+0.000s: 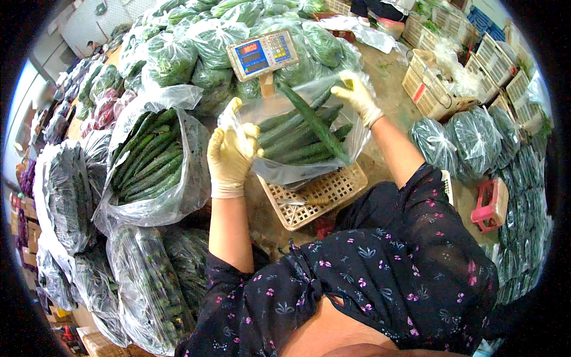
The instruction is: The person is sitting on the floor in a market, wearing gloves. They repeatedly pick up cucumbers from a large plastic bag, place them into a smaller clear plastic bag, and then place the bag on a digital scale. After weighing, they tie the bag and place it into a white basket.
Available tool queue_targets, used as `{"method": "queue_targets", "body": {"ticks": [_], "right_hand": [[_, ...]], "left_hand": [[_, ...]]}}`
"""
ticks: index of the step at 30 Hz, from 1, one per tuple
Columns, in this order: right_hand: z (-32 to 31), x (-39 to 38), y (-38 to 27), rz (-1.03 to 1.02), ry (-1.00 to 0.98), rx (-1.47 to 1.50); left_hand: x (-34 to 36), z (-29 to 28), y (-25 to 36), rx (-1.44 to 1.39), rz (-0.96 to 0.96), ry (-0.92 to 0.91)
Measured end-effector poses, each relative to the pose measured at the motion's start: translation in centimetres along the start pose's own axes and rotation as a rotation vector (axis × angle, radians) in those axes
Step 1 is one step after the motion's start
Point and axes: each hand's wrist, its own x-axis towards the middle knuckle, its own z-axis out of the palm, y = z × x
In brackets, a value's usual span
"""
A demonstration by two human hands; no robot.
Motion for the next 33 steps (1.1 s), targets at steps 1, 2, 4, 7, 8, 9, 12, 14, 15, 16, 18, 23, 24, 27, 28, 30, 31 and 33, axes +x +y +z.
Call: {"method": "queue_targets", "body": {"ticks": [1, 2, 4, 7, 8, 9, 12, 14, 15, 16, 18, 23, 24, 27, 28, 30, 31, 33], "right_hand": [[-0.1, 1.2, -1.0, -0.007, 0.048, -0.045], [-1.0, 2.4, -3.8, 0.066, -0.103, -0.042], [-2.4, 4.3, -4.7, 0.211, -0.195, 0.029], [-1.4, 1.6, -6.3, 0.116, -0.18, -0.353], [-0.9, 0.3, -6.9, 0.256, -0.406, -0.22], [-0.2, -1.0, -4.6, 0.279, -0.487, -0.332], [4.1, -6.7, -5.4, 0.078, -0.64, -0.549], [6.6, -8.6, -7.0, 0.053, -0.609, -0.796], [7.3, -8.8, -7.1, 0.066, -0.644, -0.896], [7.7, -9.5, -5.0, -0.03, -0.553, -0.864], [7.4, -9.6, -1.8, -0.144, -0.497, -0.817], [3.3, -5.9, -2.7, -0.004, -0.237, -0.326], [2.7, -5.4, -5.2, 0.148, -0.254, -0.03], [-0.3, -4.1, -11.1, 0.125, -0.262, 0.288], [-1.2, -4.0, -12.1, 0.255, -0.33, 0.334], [-1.8, -4.4, -13.3, 0.342, -0.457, 0.428], [-1.1, -5.3, -15.3, 0.293, -0.442, 0.402], [1.5, -6.6, -16.5, 0.408, -0.51, 0.54]], "left_hand": [[-0.1, 0.0, 0.0, -0.011, 0.001, 0.012], [-0.6, -0.1, 0.2, -0.039, 0.029, 0.068], [-0.4, -0.8, 0.5, -0.083, 0.042, 0.002], [-0.6, -0.4, 0.2, -0.06, 0.064, 0.081], [-0.7, -0.2, 0.2, -0.03, 0.076, 0.109], [-0.3, -0.1, -0.1, -0.047, 0.063, 0.096], [-0.1, -0.5, -0.3, -0.063, 0.055, 0.064], [-0.3, -0.5, -0.3, -0.048, 0.051, 0.037], [-0.5, -0.3, -0.3, -0.038, 0.053, 0.057], [-0.5, 0.2, -0.3, -0.032, 0.052, 0.079], [-0.5, 0.6, -0.2, -0.003, 0.049, 0.086], [-0.5, 0.0, 0.0, 0.005, 0.057, 0.093], [-0.7, 0.1, 0.1, 0.01, 0.062, 0.11], [-1.3, 0.4, 0.0, 0.008, 0.065, 0.13], [-1.3, 0.3, 0.0, 0.001, 0.061, 0.13], [-1.4, 0.2, -0.1, -0.011, 0.053, 0.126], [-1.3, 0.1, -0.1, -0.014, 0.043, 0.124], [-1.3, 0.2, -0.3, -0.016, 0.033, 0.126]]}}
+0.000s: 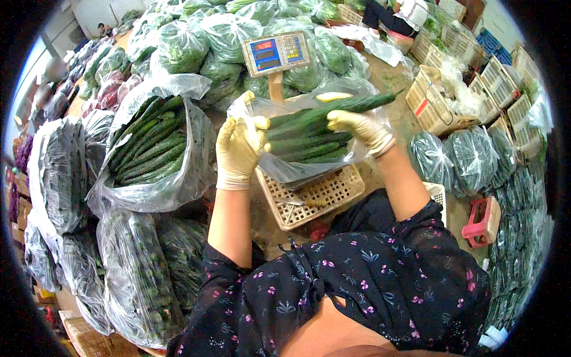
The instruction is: The person is sitting on the floor in a market, wearing gloves. They repeatedly pick up cucumbers from a large plastic bag, place them into a smaller clear plastic bag, and then place the bag on a digital scale. After weighing, they tie the bag and place it into a white basket.
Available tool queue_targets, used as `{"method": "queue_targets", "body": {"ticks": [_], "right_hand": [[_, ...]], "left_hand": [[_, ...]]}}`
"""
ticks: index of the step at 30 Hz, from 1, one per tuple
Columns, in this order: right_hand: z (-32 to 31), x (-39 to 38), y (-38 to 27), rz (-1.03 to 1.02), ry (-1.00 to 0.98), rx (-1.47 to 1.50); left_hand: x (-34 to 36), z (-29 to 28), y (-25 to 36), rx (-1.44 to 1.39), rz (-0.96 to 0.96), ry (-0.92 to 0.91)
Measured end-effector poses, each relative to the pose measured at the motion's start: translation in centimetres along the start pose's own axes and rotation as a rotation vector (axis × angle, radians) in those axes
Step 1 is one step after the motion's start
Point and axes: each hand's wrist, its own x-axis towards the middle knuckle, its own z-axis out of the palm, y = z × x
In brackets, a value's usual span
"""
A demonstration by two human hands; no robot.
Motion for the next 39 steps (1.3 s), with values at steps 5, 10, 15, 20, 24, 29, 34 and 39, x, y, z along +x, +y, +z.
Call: {"method": "queue_targets", "body": {"ticks": [5, 10, 15, 20, 24, 29, 34, 39], "right_hand": [[3.4, 5.4, 8.2, 0.113, 0.0, 0.18], [-6.1, 10.2, 12.4, 0.404, 0.365, 0.448], [-14.9, 7.0, 7.5, 0.063, 0.623, -0.137], [-11.8, 3.5, 1.9, -0.037, 0.501, 0.348], [-9.6, 0.7, 1.2, 0.039, 0.45, 0.258], [-11.3, -2.9, 3.2, 0.255, 0.308, 0.414], [-6.2, -7.9, 3.1, 0.245, 0.194, 0.477], [-3.4, -9.8, 2.6, 0.155, 0.144, 0.418]], "left_hand": [[0.2, 0.6, -0.1, 0.035, -0.002, 0.0], [0.0, -0.1, 0.2, 0.029, -0.005, -0.007], [0.3, 0.2, -0.4, 0.026, -0.022, 0.019], [0.1, 0.6, -0.3, 0.075, 0.012, 0.072], [0.0, 0.4, -0.9, 0.209, 0.002, 0.113], [-0.3, -0.6, -1.5, 0.088, -0.06, 0.149], [-0.5, -1.3, -1.8, 0.13, -0.078, 0.145], [-0.6, -2.0, -2.2, 0.124, -0.1, 0.152]]}}
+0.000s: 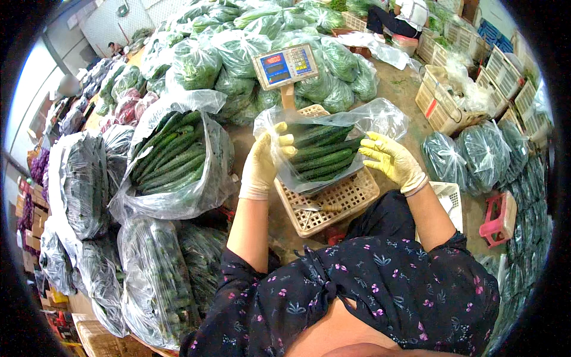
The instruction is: The person is sitting on the floor in a market, wearing gloves. They repeatedly pick up cucumbers from a large plastic bag, place them into a smaller clear plastic bag, and then place the bag on a digital scale. After weighing, they tie the bag and place it into a white basket.
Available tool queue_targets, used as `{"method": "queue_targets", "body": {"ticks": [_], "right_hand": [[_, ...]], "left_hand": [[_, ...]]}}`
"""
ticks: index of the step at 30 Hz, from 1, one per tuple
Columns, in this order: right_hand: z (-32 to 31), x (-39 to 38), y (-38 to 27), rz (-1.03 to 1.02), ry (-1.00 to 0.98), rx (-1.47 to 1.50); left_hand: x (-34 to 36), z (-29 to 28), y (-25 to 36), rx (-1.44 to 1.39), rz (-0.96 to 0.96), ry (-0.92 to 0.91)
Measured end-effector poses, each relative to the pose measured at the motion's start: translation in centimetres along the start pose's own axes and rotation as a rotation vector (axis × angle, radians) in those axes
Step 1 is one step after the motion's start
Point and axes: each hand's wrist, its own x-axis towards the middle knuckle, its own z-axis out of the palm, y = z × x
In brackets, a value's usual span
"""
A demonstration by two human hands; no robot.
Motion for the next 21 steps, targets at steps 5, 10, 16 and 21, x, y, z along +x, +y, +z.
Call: {"method": "queue_targets", "body": {"ticks": [5, 10, 16, 21], "right_hand": [[0.6, -0.3, -0.1, -0.053, -0.043, -0.004], [1.1, -0.3, -0.4, -0.086, -0.071, 0.011], [1.5, -0.4, -1.3, -0.159, -0.106, 0.022], [1.6, 0.6, -1.6, -0.185, -0.129, -0.003]], "left_hand": [[-0.2, -0.3, -0.1, 0.016, -0.008, 0.006], [-0.1, -0.4, -0.2, 0.016, -0.003, 0.014], [-0.2, -0.1, 0.1, 0.037, -0.015, 0.042], [-0.9, -0.5, 0.4, 0.006, -0.035, 0.064]]}}
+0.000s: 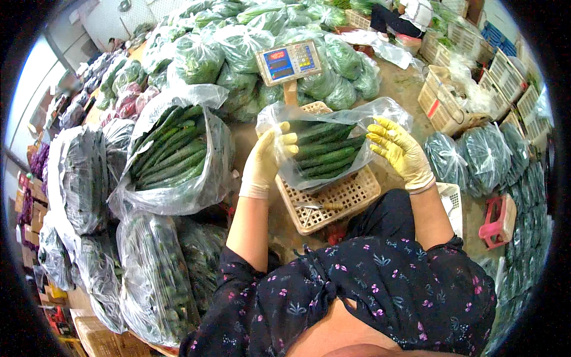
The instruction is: The person is sitting on the floor in a market, wearing gloves. They repeatedly pick up cucumbers from a large plastic bag, place them into a smaller clear plastic bag, and then place the bag on a digital scale. After weighing, they tie the bag and place it into a white basket.
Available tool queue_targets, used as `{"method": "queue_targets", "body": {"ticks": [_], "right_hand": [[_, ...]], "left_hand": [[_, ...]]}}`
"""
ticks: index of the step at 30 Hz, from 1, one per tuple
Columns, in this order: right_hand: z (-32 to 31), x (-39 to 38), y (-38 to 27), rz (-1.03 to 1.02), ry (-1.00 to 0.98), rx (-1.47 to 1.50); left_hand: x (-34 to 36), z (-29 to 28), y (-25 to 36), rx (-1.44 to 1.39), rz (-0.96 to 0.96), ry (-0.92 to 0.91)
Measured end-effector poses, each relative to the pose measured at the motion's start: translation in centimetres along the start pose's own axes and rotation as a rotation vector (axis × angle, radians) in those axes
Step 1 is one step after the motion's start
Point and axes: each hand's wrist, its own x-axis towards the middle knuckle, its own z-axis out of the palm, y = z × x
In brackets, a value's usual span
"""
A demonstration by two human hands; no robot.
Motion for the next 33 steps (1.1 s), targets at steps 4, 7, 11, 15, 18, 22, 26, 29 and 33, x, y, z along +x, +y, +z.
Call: {"method": "queue_targets", "body": {"ticks": [4, 7, 11, 15, 18, 22, 26, 29, 33], "right_hand": [[2.5, 0.8, -0.1, 0.043, -0.078, -0.004], [5.5, 2.2, -0.7, 0.021, -0.094, -0.149], [12.7, 6.7, -0.8, -0.061, -0.304, -0.379], [24.3, 12.4, 2.1, -0.07, -0.613, -0.652], [30.1, 17.3, 8.5, -0.112, -0.848, -0.965], [32.8, 26.0, 20.7, -0.196, -0.954, -1.417], [32.6, 28.5, 29.4, -0.337, -1.036, -1.878], [33.7, 27.5, 32.2, -0.123, -1.17, -2.045], [34.0, 28.8, 33.3, -0.099, -1.271, -2.143]], "left_hand": [[-0.2, 0.8, 0.1, 0.071, -0.036, 0.042], [0.2, 1.4, -0.1, 0.123, -0.092, 0.047], [-0.9, 0.6, -1.0, 0.053, -0.006, 0.047], [-1.8, -1.7, -1.5, 0.063, -0.001, 0.105], [-1.9, -2.8, -2.1, -0.003, -0.017, 0.163], [-3.1, -3.0, -1.5, 0.083, -0.149, 0.349], [-3.2, -3.7, -1.0, 0.605, -0.24, 0.296], [-3.5, -5.7, 0.0, 1.083, -0.053, 0.166], [-3.2, -8.1, -1.0, 1.17, 0.04, 0.189]]}}
